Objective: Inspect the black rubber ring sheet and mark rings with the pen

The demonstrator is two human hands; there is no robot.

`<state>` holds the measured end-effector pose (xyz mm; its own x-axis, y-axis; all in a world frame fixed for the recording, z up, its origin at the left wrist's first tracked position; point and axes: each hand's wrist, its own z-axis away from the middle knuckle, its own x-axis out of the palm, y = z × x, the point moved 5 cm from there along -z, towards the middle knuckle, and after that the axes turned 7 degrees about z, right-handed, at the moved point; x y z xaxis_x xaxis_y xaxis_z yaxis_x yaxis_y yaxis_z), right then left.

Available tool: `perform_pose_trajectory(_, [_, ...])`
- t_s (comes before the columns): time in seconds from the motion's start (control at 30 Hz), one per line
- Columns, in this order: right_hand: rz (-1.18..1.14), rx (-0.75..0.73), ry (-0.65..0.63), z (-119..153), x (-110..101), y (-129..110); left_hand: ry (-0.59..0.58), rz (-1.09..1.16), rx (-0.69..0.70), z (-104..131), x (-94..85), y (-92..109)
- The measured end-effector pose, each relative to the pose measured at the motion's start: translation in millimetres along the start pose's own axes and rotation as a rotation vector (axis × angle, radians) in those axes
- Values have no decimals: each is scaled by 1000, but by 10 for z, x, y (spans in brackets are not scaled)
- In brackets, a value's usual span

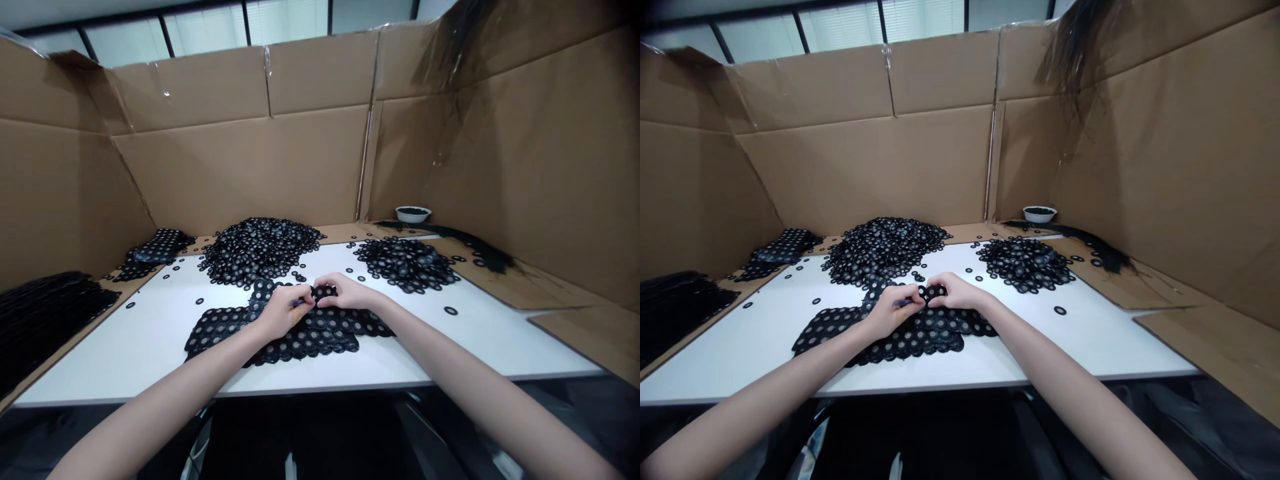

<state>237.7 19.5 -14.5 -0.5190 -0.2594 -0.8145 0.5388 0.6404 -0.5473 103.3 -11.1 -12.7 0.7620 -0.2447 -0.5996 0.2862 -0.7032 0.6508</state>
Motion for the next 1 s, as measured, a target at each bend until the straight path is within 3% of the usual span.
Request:
perform_pose_trajectory(0.3, [-53, -22, 0, -13, 15, 7, -7, -38, 2, -2, 13, -9])
perform_pose_trajectory(0.77, [-31, 42, 20, -10, 3, 79, 62, 102, -38, -16, -46, 16])
perform_pose_trajectory(1.0, [-38, 38, 36, 17, -22, 58, 103, 178, -118, -27, -65, -77])
